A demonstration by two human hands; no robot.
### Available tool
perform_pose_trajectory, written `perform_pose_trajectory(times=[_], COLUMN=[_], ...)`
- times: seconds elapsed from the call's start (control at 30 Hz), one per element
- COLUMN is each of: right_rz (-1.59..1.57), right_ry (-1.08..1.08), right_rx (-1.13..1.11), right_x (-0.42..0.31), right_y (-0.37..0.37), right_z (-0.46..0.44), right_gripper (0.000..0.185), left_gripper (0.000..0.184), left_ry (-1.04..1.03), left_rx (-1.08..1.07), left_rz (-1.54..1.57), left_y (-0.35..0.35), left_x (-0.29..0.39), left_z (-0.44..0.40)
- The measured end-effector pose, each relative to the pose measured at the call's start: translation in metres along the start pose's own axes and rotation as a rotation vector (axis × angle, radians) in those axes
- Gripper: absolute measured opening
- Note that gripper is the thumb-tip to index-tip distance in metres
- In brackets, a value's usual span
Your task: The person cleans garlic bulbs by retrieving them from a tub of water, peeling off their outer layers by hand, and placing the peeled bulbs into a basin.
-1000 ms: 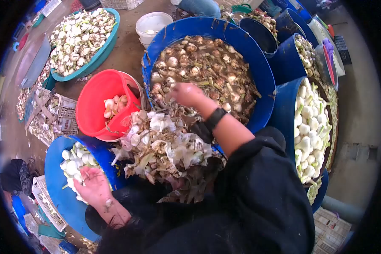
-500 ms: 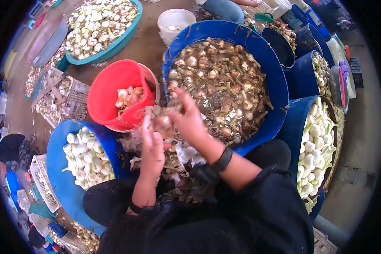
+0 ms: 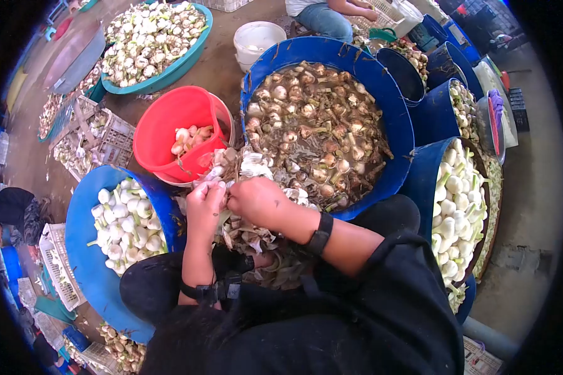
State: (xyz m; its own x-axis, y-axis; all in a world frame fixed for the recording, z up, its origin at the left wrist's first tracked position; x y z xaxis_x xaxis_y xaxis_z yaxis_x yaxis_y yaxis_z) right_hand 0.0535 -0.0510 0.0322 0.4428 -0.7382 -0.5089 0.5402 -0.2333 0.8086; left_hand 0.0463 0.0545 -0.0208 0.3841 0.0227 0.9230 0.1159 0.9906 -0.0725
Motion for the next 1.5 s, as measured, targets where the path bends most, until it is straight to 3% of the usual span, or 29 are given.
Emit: perform_pose_trajectory(times=[0.03,0.07,0.1,0.17,0.23,0.3,0.33,0.37,0.4,0.47,0.57,0.63,0.7,0.77,0.83,0.9,0.93,0.97,1.0,1.03,1.1,1.17,1.23,1.27,1.3,1.37,1.4,1.47,1.5], right_rz=[-0.241,-0.535,-0.537,-1.206,-1.231,-0.705,-0.495,-0.494,-0.679,-1.227,-1.397,-1.432,-1.459,-1.428,-1.805,-1.950,-2.045,-2.125,-2.022,-1.827,-1.607,-1.789,-1.662,-1.411,-0.762,-0.009,-0.009,-0.417,-0.421], right_ry=[-0.053,-0.124,-0.129,-0.303,-0.226,0.111,0.075,0.070,-0.089,-0.282,-0.302,-0.319,-0.324,-0.375,-0.349,-0.222,-0.011,0.209,0.235,0.111,0.237,0.431,0.159,0.033,0.028,-0.171,-0.174,-0.088,-0.095], right_rx=[0.071,-0.020,-0.020,-0.127,-0.074,0.225,0.263,0.268,0.253,0.165,-0.043,-0.021,0.005,-0.031,0.074,0.097,0.158,0.218,0.200,0.210,0.150,0.320,0.369,0.214,0.187,-0.045,-0.036,0.322,0.324], right_x=[0.017,0.038,0.040,0.052,0.048,0.027,0.026,0.029,0.044,0.070,0.076,0.069,0.065,0.063,0.062,0.053,0.045,0.038,0.030,0.030,0.029,0.029,0.039,0.046,0.023,0.002,-0.003,-0.005,-0.006], right_y=[0.001,-0.015,-0.018,-0.047,-0.045,-0.003,0.008,0.009,0.003,-0.031,-0.051,-0.049,-0.044,-0.047,-0.055,-0.059,-0.051,-0.042,-0.041,-0.046,-0.034,0.009,0.027,0.015,0.026,0.019,0.023,0.049,0.048], right_z=[-0.002,-0.006,-0.005,0.001,0.004,0.008,0.011,0.010,0.008,-0.001,-0.009,-0.007,-0.004,-0.002,-0.003,-0.006,-0.005,-0.001,0.009,0.025,0.041,0.048,0.050,0.037,0.026,0.012,0.006,0.004,0.000], right_gripper=[0.016,0.019,0.019,0.019,0.019,0.019,0.017,0.017,0.017,0.021,0.021,0.018,0.019,0.017,0.020,0.025,0.027,0.030,0.033,0.032,0.028,0.018,0.018,0.017,0.018,0.020,0.020,0.026,0.026], left_gripper=[0.017,0.017,0.017,0.018,0.022,0.030,0.035,0.040,0.045,0.045,0.041,0.036,0.031,0.026,0.023,0.020,0.019,0.019,0.021,0.024,0.031,0.027,0.023,0.020,0.016,0.016,0.016,0.016,0.016], left_ry=[0.014,0.014,-0.023,-0.060,-0.206,-0.129,-0.096,-0.063,-0.391,-0.465,-0.611,-0.635,-0.518,-0.510,-0.540,-0.577,-0.396,-0.399,-0.280,-0.149,-0.045,-0.068,-0.158,-0.254,-0.354,-0.534,-0.540,-0.681,-0.678], left_rx=[-0.021,-0.025,-0.024,-0.030,-0.048,-0.130,-0.178,-0.225,-0.169,-0.132,-0.072,-0.091,-0.101,-0.006,0.050,0.203,0.265,0.275,0.274,0.254,0.292,0.186,0.289,0.388,0.487,0.513,0.507,0.555,0.547], left_rz=[0.027,0.028,0.078,0.126,0.095,0.256,0.068,-0.119,-0.316,-0.459,-0.705,-1.108,-0.974,-1.108,-1.138,-0.738,-0.337,-0.337,0.228,0.788,0.976,1.024,0.843,0.658,0.506,0.111,0.110,-0.274,-0.276], left_y=[-0.003,-0.005,-0.007,-0.009,-0.006,-0.010,-0.015,-0.021,-0.029,-0.037,-0.039,-0.049,-0.044,-0.043,-0.044,-0.025,-0.008,-0.001,0.017,0.022,0.037,0.035,0.035,0.038,0.039,0.040,0.039,0.029,0.027], left_x=[-0.002,-0.003,-0.001,0.004,0.027,0.023,0.021,0.018,0.045,0.055,0.067,0.063,0.055,0.052,0.052,0.052,0.031,0.029,0.005,-0.017,-0.032,-0.020,-0.010,0.002,0.016,0.038,0.037,0.055,0.057], left_z=[-0.001,-0.001,0.001,0.002,0.007,0.008,0.009,0.009,0.016,0.027,0.034,0.036,0.033,0.035,0.032,0.029,0.023,0.020,0.011,0.005,0.010,0.016,0.019,0.021,0.026,0.036,0.037,0.049,0.049])
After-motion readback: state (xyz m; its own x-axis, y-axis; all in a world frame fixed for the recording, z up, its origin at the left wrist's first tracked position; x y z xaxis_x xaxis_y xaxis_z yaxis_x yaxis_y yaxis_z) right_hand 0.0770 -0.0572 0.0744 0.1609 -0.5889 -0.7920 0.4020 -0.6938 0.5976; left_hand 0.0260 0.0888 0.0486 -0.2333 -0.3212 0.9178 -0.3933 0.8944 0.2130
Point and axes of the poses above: each hand's wrist, its own z-axis away from the middle knuckle, its own y-axis out of the back of the hand, x = y × z, the point moved 8 cm from there along -z, towards the middle knuckle, and after that the axes turned 12 degrees about -x, right-handed, at the moved point
